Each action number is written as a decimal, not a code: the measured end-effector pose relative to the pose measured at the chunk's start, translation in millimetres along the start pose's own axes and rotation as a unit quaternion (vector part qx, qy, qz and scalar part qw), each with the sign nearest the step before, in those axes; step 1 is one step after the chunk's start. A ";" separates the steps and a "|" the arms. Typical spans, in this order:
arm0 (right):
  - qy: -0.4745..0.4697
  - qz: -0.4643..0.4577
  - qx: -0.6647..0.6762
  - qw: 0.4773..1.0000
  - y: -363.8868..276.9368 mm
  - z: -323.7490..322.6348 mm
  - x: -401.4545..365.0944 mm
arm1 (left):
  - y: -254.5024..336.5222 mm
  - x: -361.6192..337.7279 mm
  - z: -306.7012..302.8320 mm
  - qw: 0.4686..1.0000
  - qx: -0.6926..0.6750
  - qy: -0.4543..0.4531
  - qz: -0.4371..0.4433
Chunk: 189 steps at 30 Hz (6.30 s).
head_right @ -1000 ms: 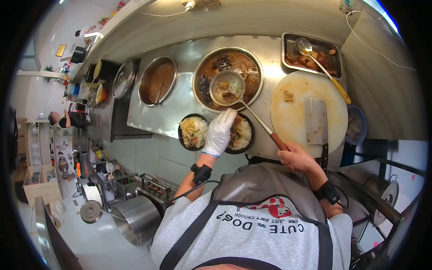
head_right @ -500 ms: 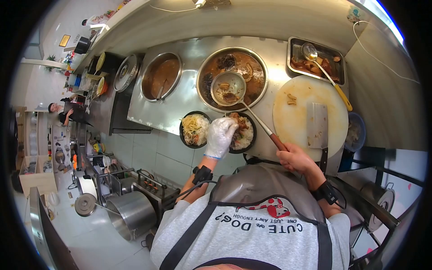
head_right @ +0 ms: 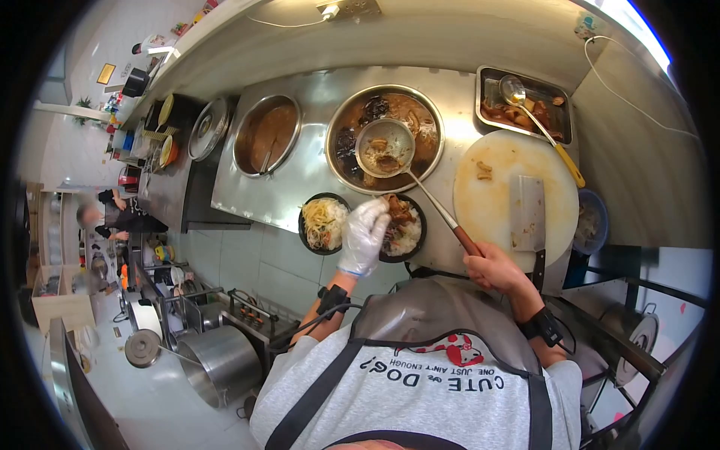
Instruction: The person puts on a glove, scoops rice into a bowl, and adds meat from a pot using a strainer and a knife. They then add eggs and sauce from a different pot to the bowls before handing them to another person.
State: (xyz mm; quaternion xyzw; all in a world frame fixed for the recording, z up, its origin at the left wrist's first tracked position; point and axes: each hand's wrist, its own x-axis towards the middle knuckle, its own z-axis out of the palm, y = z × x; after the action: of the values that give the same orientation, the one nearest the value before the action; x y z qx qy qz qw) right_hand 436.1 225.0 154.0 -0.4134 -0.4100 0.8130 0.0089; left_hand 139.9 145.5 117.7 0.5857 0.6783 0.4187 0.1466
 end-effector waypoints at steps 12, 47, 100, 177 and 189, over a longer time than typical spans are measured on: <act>0.023 -0.005 -0.052 0.998 -3.1 0.8 -13.9 | -80.1 158.9 0.7 0.903 0.378 -0.111 0.170; 0.015 -0.025 0.023 0.999 17.2 4.7 -8.5 | -44.3 207.2 32.3 0.940 -0.041 -0.312 -0.129; 0.190 -0.070 -0.205 0.958 -20.6 12.2 100.4 | -24.6 113.4 -115.3 0.525 -0.763 0.135 -0.353; 0.285 -0.099 -0.358 0.884 -1.0 -15.9 49.9 | 3.4 108.3 -99.1 0.530 -0.757 0.119 -0.364; 0.151 -0.009 -0.090 0.984 -10.3 -7.5 36.1 | -14.7 94.5 -99.1 0.445 -0.814 0.087 -0.362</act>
State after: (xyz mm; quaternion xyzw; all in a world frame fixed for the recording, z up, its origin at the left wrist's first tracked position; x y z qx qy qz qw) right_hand 414.1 249.5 134.6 -0.5265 -0.4794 0.7009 0.0409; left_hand 36.1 193.4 194.5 -0.1405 0.1857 0.7368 0.6348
